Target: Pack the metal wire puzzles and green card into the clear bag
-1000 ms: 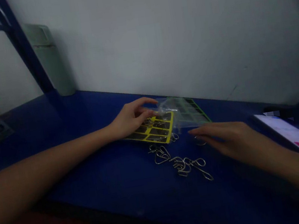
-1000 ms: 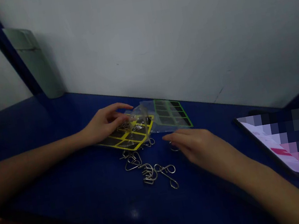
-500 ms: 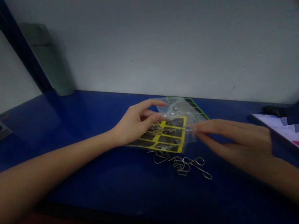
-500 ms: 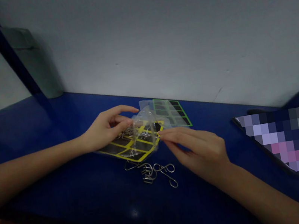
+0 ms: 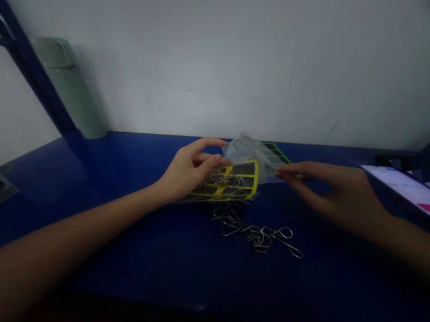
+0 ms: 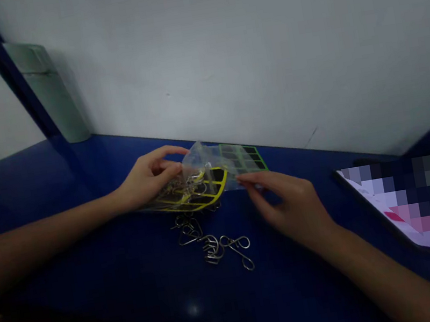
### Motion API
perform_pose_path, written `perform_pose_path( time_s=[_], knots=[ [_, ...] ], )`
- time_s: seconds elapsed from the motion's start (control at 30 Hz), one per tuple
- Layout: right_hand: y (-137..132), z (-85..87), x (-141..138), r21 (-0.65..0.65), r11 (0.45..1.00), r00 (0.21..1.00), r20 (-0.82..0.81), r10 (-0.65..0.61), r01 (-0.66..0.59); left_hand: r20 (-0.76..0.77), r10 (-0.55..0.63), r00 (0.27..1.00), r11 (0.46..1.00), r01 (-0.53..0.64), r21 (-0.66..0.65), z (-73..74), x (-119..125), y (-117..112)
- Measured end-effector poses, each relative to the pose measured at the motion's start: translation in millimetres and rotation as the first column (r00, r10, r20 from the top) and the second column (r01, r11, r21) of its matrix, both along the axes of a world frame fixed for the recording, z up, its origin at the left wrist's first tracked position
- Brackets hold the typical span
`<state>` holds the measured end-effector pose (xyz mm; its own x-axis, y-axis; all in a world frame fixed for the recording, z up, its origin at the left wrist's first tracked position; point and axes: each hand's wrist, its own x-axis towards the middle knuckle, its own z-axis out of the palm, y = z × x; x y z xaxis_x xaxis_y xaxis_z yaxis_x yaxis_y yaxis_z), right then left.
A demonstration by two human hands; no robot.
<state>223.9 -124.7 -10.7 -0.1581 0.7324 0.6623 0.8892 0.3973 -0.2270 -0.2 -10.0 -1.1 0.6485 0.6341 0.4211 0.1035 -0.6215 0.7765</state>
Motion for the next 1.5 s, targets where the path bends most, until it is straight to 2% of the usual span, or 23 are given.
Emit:
perform_pose_path(
  time_s=[0.07, 0.1, 0.17, 0.23, 0.33, 0.4, 0.47, 0.57, 0.73, 0.83, 0.97, 1.07, 1.17, 1.3, 1.43, 1.5],
  knots=[
    [4.1, -2.4, 0.8, -0.104, 0.994, 0.983, -0.177, -0.051, 0.033, 0.045, 0.024, 0.999, 1.000, -0.024, -0.013, -0.5, 0.0, 0.2],
    [6.2, -3.6, 0.1, -0.174, 0.985, 0.952, -0.300, -0.058, 0.005, 0.073, 0.038, 0.997, 0.999, -0.036, -0.020, -0.6, 0.2, -0.5],
    [9.6, -4.9, -3.8, -0.301, 0.944, 0.822, -0.566, -0.064, -0.134, 0.120, 0.054, 0.991, 0.998, -0.051, -0.033, -0.5, 1.1, -2.9],
    [10.6, -4.1, -10.3, -0.367, 0.882, 0.643, -0.759, -0.101, -0.294, 0.149, 0.058, 0.987, 0.997, -0.050, -0.052, -0.1, 2.2, -6.0],
    [8.2, 0.3, -21.1, -0.374, 0.807, 0.443, -0.882, -0.158, -0.457, 0.156, 0.044, 0.987, 0.997, -0.034, -0.067, 0.2, 3.4, -9.7],
    [5.9, 3.3, -26.2, -0.339, 0.791, 0.352, -0.921, -0.168, -0.509, 0.136, 0.032, 0.990, 0.999, -0.026, -0.046, 0.0, 3.6, -11.2],
    [4.4, 4.9, -28.6, -0.297, 0.791, 0.292, -0.944, -0.156, -0.536, 0.096, 0.014, 0.995, 1.000, -0.013, -0.010, -0.1, 3.5, -12.7],
    [4.0, 4.6, -29.2, -0.253, 0.791, 0.267, -0.957, -0.118, -0.557, 0.038, -0.032, 0.999, 0.999, 0.031, 0.031, 0.9, 3.0, -16.7],
    [6.0, 5.4, -30.0, -0.225, 0.798, 0.293, -0.954, -0.064, -0.560, -0.083, -0.175, 0.981, 0.975, 0.184, 0.120, 4.6, 2.3, -26.1],
    [7.5, 7.7, -29.7, -0.232, 0.807, 0.263, -0.960, -0.100, -0.543, -0.110, -0.242, 0.964, 0.953, 0.257, 0.163, 5.0, 2.2, -29.6],
    [8.5, 6.6, -29.8, -0.268, 0.852, 0.253, -0.953, -0.166, -0.450, -0.118, -0.283, 0.952, 0.943, 0.298, 0.148, 3.7, 2.3, -32.1],
    [9.2, 4.1, -32.0, -0.286, 0.869, 0.185, -0.956, -0.229, -0.403, -0.109, -0.294, 0.950, 0.944, 0.306, 0.123, 4.0, 1.9, -34.8],
    [10.3, 3.0, -35.9, -0.295, 0.864, 0.142, -0.955, -0.259, -0.409, -0.096, -0.315, 0.944, 0.941, 0.324, 0.094, 5.4, 1.3, -38.6],
    [11.2, 1.8, -42.2, -0.302, 0.875, 0.158, -0.952, -0.261, -0.379, -0.110, -0.350, 0.930, 0.932, 0.358, 0.061, 7.2, 1.0, -43.4],
    [10.7, -0.1, -46.6, -0.276, 0.912, 0.182, -0.956, -0.228, -0.304, -0.140, -0.344, 0.928, 0.930, 0.358, 0.089, 8.8, 1.2, -49.3],
    [10.0, -0.1, -47.9, -0.254, 0.936, 0.222, -0.954, -0.202, -0.242, -0.155, -0.330, 0.931, 0.933, 0.346, 0.094, 9.8, 1.6, -54.0]
  ],
)
